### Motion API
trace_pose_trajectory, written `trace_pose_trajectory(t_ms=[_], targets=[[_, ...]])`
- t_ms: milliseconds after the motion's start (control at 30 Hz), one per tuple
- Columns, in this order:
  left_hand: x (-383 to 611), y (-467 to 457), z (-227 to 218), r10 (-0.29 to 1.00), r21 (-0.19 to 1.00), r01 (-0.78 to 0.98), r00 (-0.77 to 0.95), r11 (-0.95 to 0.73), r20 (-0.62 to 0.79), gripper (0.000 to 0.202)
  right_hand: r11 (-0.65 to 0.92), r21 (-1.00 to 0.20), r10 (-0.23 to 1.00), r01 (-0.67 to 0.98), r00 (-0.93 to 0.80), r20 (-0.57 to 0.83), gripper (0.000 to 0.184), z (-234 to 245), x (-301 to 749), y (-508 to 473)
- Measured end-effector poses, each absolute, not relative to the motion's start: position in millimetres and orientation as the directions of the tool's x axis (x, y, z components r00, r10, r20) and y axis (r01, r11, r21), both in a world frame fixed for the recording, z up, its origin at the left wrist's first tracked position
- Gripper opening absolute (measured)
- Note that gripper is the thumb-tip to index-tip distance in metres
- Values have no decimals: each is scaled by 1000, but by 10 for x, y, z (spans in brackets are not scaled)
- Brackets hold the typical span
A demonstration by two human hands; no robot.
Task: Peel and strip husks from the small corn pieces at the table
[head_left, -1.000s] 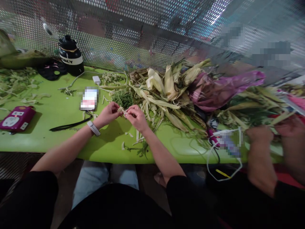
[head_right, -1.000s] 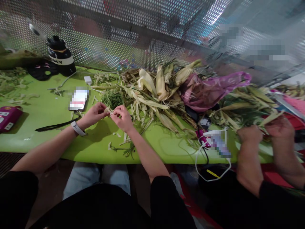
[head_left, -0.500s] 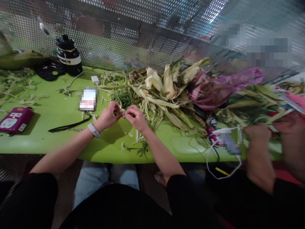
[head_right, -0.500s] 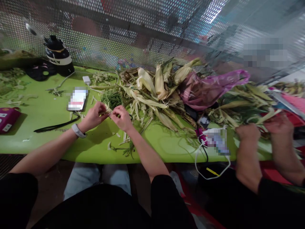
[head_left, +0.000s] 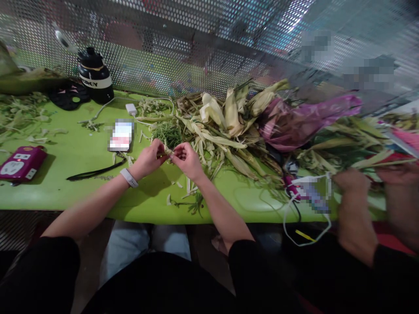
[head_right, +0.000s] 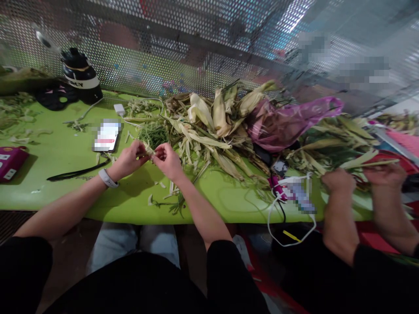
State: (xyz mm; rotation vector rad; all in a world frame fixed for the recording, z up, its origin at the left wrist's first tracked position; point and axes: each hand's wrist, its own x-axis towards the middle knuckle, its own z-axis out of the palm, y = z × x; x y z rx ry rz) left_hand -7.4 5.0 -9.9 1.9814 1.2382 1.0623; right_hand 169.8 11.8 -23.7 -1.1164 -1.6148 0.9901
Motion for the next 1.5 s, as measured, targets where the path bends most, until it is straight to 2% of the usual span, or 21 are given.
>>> trace_pose_trajectory(t_ms=[133, 233, 400, 500, 600, 700, 767, 867, 1000, 1100, 1233, 1333, 1500], targets=[[-81, 56, -122, 885, 729, 504, 300, -464, 356, 23, 320, -907, 944, 274, -179, 278, 31, -216, 1684, 73], [-96, 66, -136, 870, 692, 528, 336, -492, 362, 21, 320, -916, 937, 242, -227, 267, 34, -183, 1689, 48], [-100, 51, -136, 827, 568, 602, 424, -561, 369, 16, 109, -989, 964, 96, -251, 82, 35, -145, 1714, 71], [-85, 34, -141, 815, 497, 646, 462, -579, 349, 17, 38, -987, 964, 155, -264, -5, 30, -147, 1717, 91], [-75, 32, -152, 807, 472, 655, 488, -590, 332, 23, 83, -965, 969, 247, -247, 20, 19, -149, 1722, 91], [-77, 51, -155, 809, 510, 631, 499, -585, 310, 24, 267, -884, 960, 384, -185, 210, 13, -138, 1744, 91], [-86, 72, -147, 810, 562, 592, 504, -577, 300, 20, 335, -843, 942, 421, -165, 292, 14, -128, 1767, 100], [-105, 106, -122, 820, 666, 513, 499, -541, 282, 14, 298, -891, 949, 343, -203, 240, 20, -113, 1799, 120], [-110, 117, -97, 776, 796, 389, 612, -464, 154, 27, 269, -932, 951, 243, -222, 216, 26, -105, 1804, 135], [-92, 87, -84, 695, 841, 320, 713, -436, 88, 26, 278, -931, 947, 237, -229, 225, 26, -108, 1788, 148], [-76, 40, -36, 646, 890, 275, 763, -364, 28, 27, 274, -936, 952, 220, -204, 230, 29, -82, 1794, 157], [-69, 7, 14, 649, 949, 220, 760, -224, -24, 26, 312, -928, 946, 202, -156, 284, 31, -34, 1814, 134], [-43, -27, 13, 683, 983, 104, 708, 152, -180, 23, 466, -851, 885, 244, -105, 454, 27, -28, 1820, 106]])
